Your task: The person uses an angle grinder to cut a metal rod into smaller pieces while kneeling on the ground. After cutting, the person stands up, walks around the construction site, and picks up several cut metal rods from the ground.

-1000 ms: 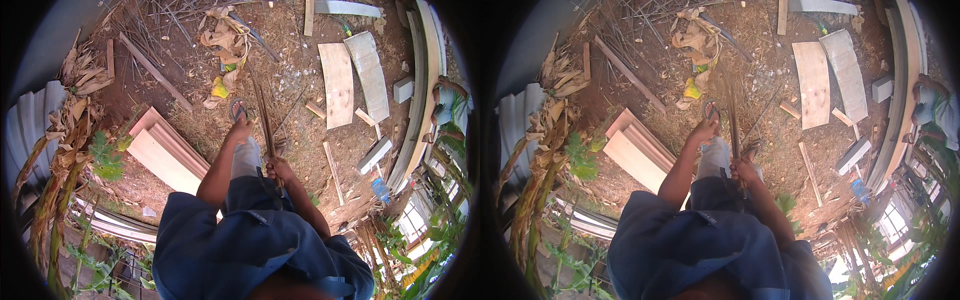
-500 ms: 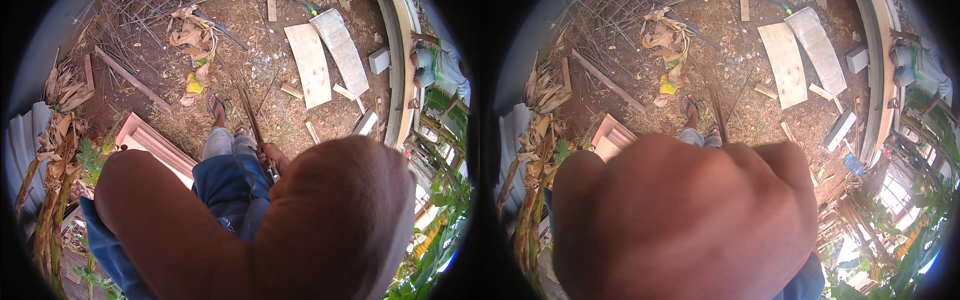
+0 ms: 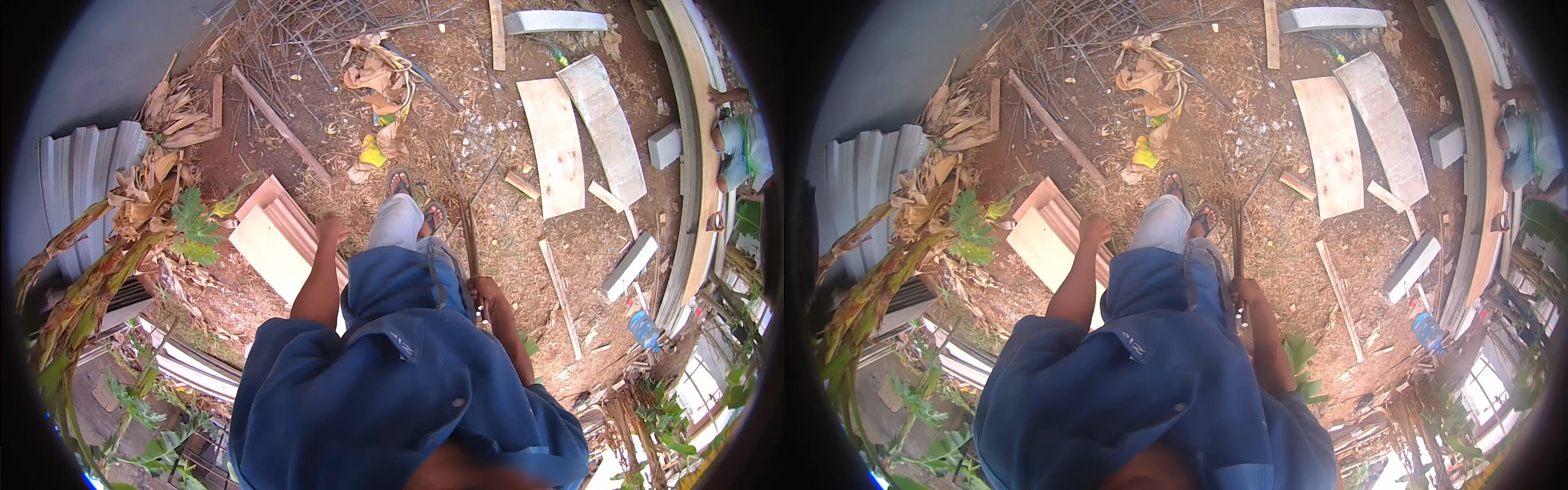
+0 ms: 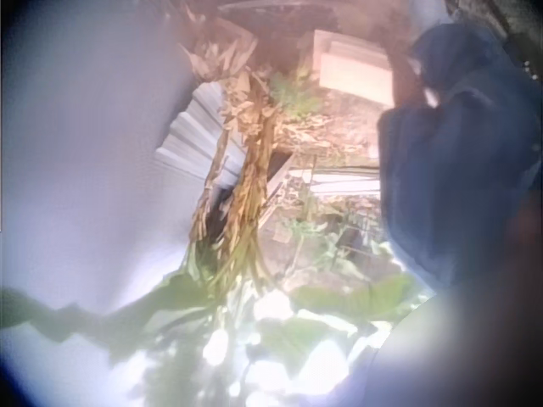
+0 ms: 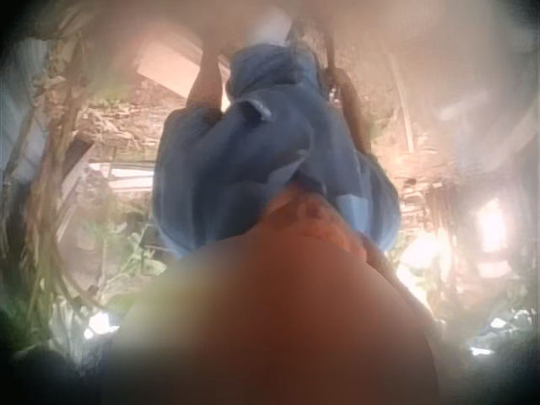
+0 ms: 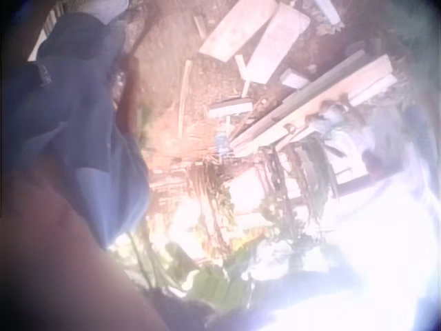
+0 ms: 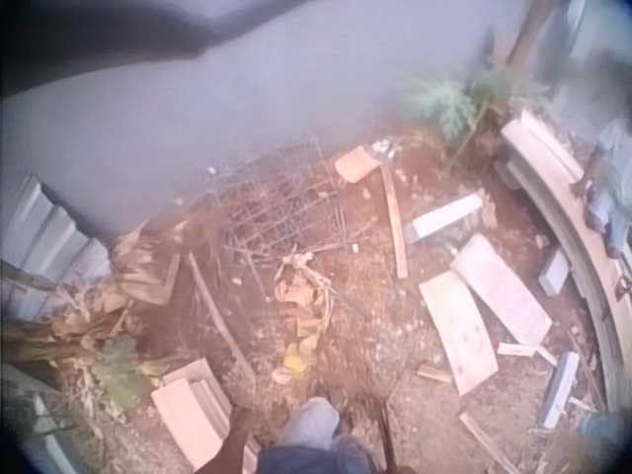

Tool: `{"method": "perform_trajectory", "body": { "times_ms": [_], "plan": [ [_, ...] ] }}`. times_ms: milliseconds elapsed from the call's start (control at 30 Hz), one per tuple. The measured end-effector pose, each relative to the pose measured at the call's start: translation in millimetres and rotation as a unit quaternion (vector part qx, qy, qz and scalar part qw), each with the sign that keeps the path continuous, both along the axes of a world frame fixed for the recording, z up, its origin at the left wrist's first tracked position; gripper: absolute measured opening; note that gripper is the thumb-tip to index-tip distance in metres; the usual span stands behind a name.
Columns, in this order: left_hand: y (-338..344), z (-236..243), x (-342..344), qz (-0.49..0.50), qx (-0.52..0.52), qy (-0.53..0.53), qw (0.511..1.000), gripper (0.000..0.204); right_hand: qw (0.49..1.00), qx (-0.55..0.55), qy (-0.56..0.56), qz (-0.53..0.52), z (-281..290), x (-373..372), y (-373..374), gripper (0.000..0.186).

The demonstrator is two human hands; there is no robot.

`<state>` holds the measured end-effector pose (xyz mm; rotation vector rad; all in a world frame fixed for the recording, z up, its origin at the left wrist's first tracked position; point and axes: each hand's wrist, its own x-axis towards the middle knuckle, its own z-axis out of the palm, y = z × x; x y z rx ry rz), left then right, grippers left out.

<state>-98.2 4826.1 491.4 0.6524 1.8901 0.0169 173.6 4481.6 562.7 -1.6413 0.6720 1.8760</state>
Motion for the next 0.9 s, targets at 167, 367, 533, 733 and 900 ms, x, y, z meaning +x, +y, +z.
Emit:
{"method": "perform_trajectory", "body": {
  "times_ms": [167, 367, 533, 733, 900],
  "plan": [
    [-68, 7, -179, 0.013, -0.169, 0.073, 0.983, 0.039, 0.999, 0.004, 0.019, -0.044, -17, 22, 19, 0.015],
    [46, -9, -116, -0.040, -0.188, 0.048, 0.980, 0.049, 0.998, -0.009, 0.023, -0.051, -35, 42, 101, 0.014],
    [237, -110, 7, -0.133, -0.080, -0.048, 0.987, 0.038, 0.992, -0.024, 0.076, -0.099, -68, 62, 204, 0.020],
    [382, -245, 89, -0.203, -0.031, -0.133, 0.970, 0.029, 0.986, -0.153, 0.063, -0.026, -94, 61, 315, 0.026],
    [385, -286, 54, -0.112, -0.121, -0.102, 0.981, 0.028, 0.975, -0.167, 0.114, -0.093, -88, 78, 380, 0.012]
  ]
}}
